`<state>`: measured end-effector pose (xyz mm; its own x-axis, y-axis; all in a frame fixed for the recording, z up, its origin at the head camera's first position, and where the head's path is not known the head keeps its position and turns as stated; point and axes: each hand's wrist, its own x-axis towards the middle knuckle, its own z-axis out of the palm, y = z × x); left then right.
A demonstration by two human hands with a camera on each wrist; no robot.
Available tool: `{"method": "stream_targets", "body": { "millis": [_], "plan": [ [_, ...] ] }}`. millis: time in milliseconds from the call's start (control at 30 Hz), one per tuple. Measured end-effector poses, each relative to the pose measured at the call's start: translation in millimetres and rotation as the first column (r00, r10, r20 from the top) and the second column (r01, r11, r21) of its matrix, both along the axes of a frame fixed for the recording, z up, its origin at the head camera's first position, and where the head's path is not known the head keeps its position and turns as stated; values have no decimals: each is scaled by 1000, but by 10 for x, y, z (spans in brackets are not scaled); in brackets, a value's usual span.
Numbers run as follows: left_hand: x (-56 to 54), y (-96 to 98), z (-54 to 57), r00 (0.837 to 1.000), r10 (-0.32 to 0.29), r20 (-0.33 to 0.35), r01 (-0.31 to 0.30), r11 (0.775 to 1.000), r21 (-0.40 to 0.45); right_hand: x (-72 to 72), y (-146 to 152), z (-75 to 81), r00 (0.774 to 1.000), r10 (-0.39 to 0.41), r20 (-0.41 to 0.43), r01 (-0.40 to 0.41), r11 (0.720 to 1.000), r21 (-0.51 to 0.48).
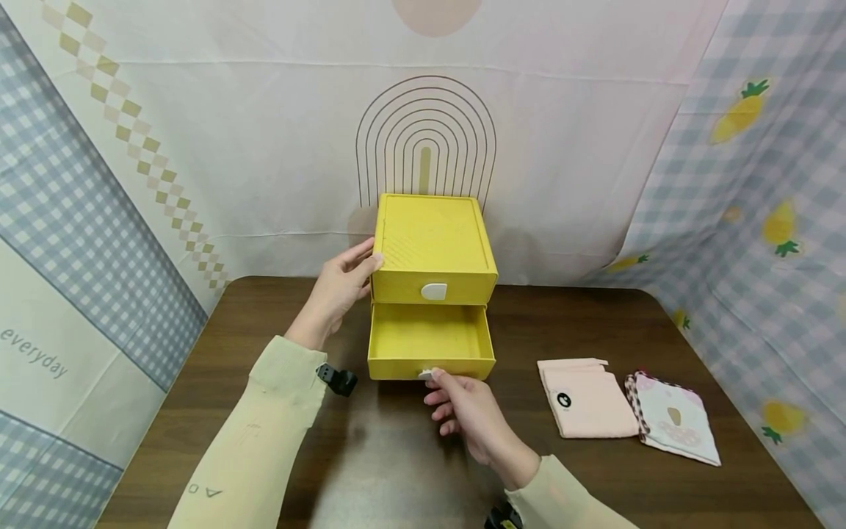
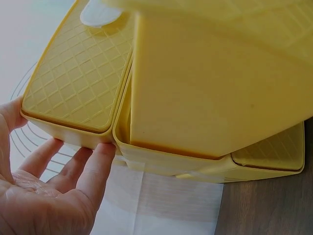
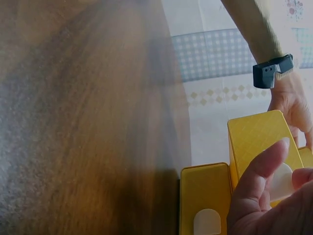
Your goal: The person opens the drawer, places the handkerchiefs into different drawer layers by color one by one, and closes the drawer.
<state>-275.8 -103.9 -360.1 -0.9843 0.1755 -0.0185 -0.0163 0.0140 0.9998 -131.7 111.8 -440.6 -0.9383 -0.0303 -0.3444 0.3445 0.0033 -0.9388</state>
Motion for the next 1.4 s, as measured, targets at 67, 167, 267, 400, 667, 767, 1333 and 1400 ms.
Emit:
{"method": "stream_targets", "body": {
  "millis": [67,167,267,400,667,767,1333,1400],
  "plan": [
    [-6,-2,-4,1000,-1,-1,1,1000,-2,24,-6,5,1000,5,6,-5,1000,-4],
    [-16,-7,-10,1000,-3,2,3,1000,-5,63,-15,15,1000,17,17,-17,1000,-9],
    [-22,-11,-2,1000,-5,13,5,1000,-9,109,-23,25,1000,22,22,-21,1000,-14],
    [-10,-12,38,1000,-8,28,8,1000,-12,168,-33,28,999,28,27,-28,999,-23],
    [-2,-15,62,999,-6,36,7,1000,-13,193,-42,-5,1000,26,5,-26,999,-34],
    [-21,-23,23,1000,-8,29,8,1000,-8,200,-25,-13,1000,29,-8,-29,999,-27],
    [-23,-17,-15,1000,-5,18,5,1000,-6,364,608,165,985,-91,-148,117,976,182],
    [-19,-10,-10,1000,-7,12,7,1000,-6,361,745,195,981,-92,-173,130,967,219]
  ]
}}
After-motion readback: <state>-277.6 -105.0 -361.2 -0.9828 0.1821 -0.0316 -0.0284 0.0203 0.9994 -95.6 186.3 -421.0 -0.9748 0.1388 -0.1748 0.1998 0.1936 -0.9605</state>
